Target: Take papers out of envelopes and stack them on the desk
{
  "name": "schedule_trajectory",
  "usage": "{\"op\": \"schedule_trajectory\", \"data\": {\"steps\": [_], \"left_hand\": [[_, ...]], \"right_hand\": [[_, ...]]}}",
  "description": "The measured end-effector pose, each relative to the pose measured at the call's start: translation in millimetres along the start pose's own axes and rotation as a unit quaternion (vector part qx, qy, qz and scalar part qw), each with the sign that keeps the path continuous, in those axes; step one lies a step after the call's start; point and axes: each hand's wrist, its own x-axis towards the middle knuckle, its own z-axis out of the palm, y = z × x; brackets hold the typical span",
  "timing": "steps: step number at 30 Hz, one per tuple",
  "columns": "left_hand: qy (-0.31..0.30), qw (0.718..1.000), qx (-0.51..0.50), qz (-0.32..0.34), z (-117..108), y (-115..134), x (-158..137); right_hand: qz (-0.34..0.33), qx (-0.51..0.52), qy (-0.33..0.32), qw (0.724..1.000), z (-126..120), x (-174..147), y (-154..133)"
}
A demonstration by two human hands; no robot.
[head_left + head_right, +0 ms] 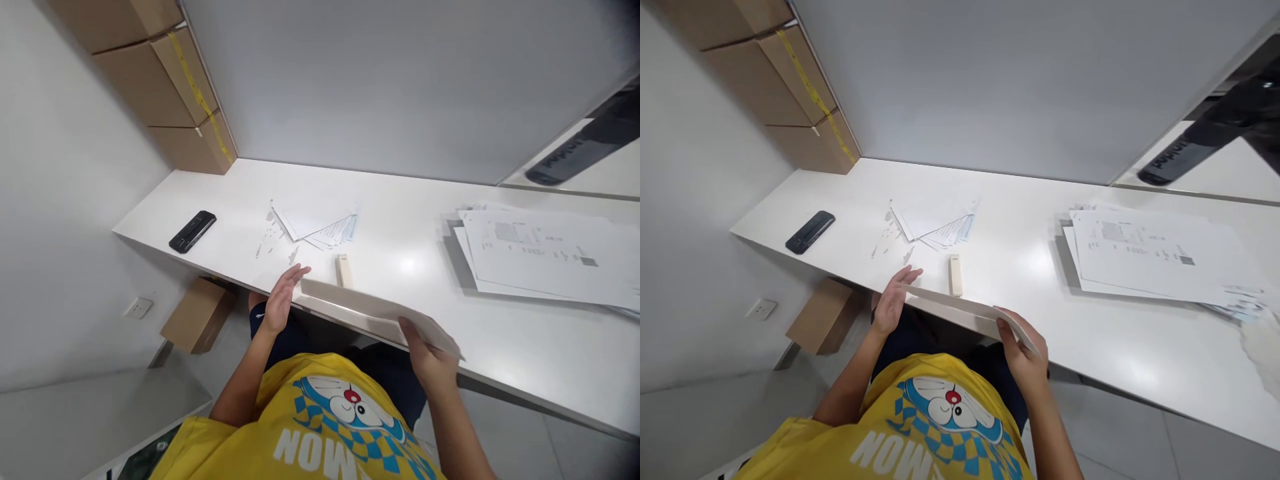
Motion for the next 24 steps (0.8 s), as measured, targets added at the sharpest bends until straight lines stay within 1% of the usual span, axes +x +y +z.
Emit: {"op": "schedule_trajectory", "data": {"steps": [1,3,4,5,8,10,12,13,14,15,16,17,19,20,22,24], "left_hand": [[-0.033,0.999,0.016,0.008,2,0,1],[-0.097,0.994,0.047,0.027,6,1,4],[-0.116,0.991,0.059,0.033,10,2,5],[-0.12,0.99,0.067,0.037,13,4,6],[-0.083,0.993,0.065,0.051,21,17,0],[-0.071,0.992,0.06,0.082,19,30,-7],[-0.095,0.988,0.063,0.1,11,40,-15],[-0.113,0.987,0.07,0.093,5,43,-20],[-0.124,0.987,0.079,0.071,0,43,-26],[-0.123,0.988,0.085,0.035,-3,41,-33],[-0.105,0.991,0.085,-0.01,-3,37,-41],[-0.072,0.993,0.075,-0.06,-1,31,-49],[0.007,0.988,0.023,-0.153,12,19,-64],[0.042,0.981,-0.013,-0.186,21,14,-69],[0.087,0.97,-0.071,-0.215,39,7,-75],[0.117,0.97,-0.079,-0.199,52,5,-73]], "right_hand": [[-0.018,0.011,0.001,1.0,1,-1,1],[-0.067,0.05,0.031,0.996,4,-4,1],[-0.086,0.067,0.035,0.993,6,-5,1],[-0.099,0.078,0.032,0.992,8,-7,2],[-0.107,0.087,0.036,0.99,2,-11,8],[-0.091,0.089,0.036,0.991,-11,-17,14],[-0.042,0.064,0.003,0.997,-29,-25,19],[-0.007,0.041,-0.017,0.999,-37,-29,20],[0.028,0.02,-0.029,0.999,-43,-33,20],[0.06,0.005,-0.034,0.998,-47,-35,19],[0.083,0.0,-0.038,0.996,-49,-37,18],[0.098,0.008,-0.045,0.994,-47,-38,17],[0.111,0.041,-0.075,0.99,-41,-35,16],[0.116,0.053,-0.091,0.988,-37,-33,18],[0.131,0.055,-0.111,0.984,-34,-24,22],[0.158,0.033,-0.122,0.979,-40,-12,27]]}}
